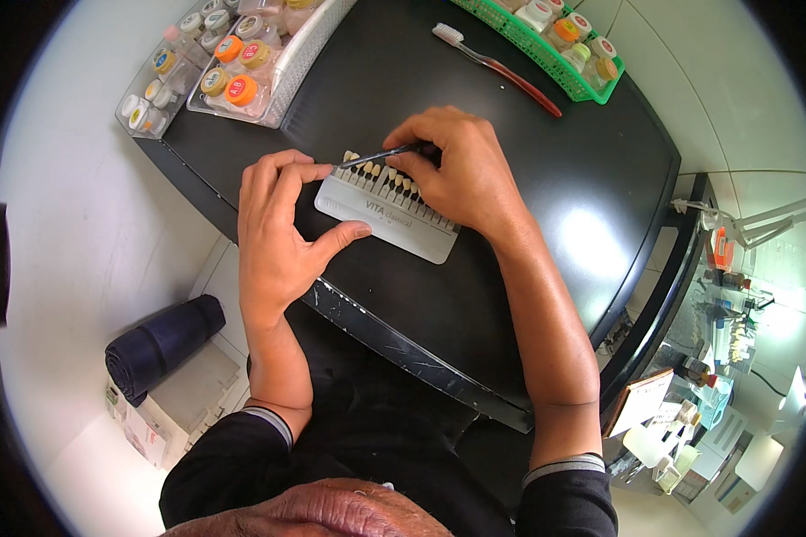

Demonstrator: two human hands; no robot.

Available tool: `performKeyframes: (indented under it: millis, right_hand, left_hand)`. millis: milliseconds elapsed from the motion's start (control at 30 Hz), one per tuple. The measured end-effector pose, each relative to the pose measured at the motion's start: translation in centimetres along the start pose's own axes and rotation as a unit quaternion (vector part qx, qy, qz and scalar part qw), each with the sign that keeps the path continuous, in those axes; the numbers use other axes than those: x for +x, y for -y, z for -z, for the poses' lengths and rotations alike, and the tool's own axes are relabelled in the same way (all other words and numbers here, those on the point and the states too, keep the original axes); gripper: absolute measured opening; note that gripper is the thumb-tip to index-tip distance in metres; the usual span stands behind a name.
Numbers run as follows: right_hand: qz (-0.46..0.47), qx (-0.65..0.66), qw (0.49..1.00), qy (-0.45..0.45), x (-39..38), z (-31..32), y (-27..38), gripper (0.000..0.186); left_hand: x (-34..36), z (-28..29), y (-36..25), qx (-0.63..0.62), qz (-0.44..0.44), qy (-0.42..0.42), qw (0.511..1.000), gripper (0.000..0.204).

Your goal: The person applies a stain to an individual dental crown using a fine brush, periodically holding the crown next to a shade guide for comparison.

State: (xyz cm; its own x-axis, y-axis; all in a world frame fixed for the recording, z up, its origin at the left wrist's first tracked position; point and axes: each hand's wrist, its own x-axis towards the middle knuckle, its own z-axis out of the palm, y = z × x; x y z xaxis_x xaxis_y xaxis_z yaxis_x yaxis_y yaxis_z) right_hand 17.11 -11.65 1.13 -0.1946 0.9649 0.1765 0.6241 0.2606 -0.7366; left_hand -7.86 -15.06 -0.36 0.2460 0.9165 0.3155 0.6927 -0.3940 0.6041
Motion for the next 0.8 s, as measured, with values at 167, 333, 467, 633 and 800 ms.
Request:
performKeyframes:
  millis: [167, 333, 467, 633, 800]
  right_hand:
    - [-0.026, -0.016, 0.999, 0.013, -0.1, 0.3, 0.4, 0.018]
    - [-0.070, -0.025, 0.997, -0.002, 0.1, 0.7, 0.7, 0.018]
    - [-0.059, -0.036, 0.998, 0.003, 0.1, 0.5, 0.5, 0.019]
    - [-0.056, -0.082, 0.995, 0.009, 0.1, 0.0, 0.7, 0.020]
    - [-0.052, -0.096, 0.994, -0.001, 0.0, -0.6, 1.0, 0.019]
  left_hand:
    - [0.0, 0.0, -0.1, -0.002, 0.002, 0.000, 1.000, 0.071]
    - [0.0, 0.0, 0.1, -0.005, -0.005, 0.002, 1.000, 0.073]
    - [0.0, 0.0, 0.0, -0.003, -0.007, 0.007, 1.000, 0.075]
    - [0.1, 0.0, -0.2, 0.002, -0.006, 0.009, 1.000, 0.074]
    - [0.1, 0.0, -0.2, 0.006, -0.009, 0.009, 1.000, 0.075]
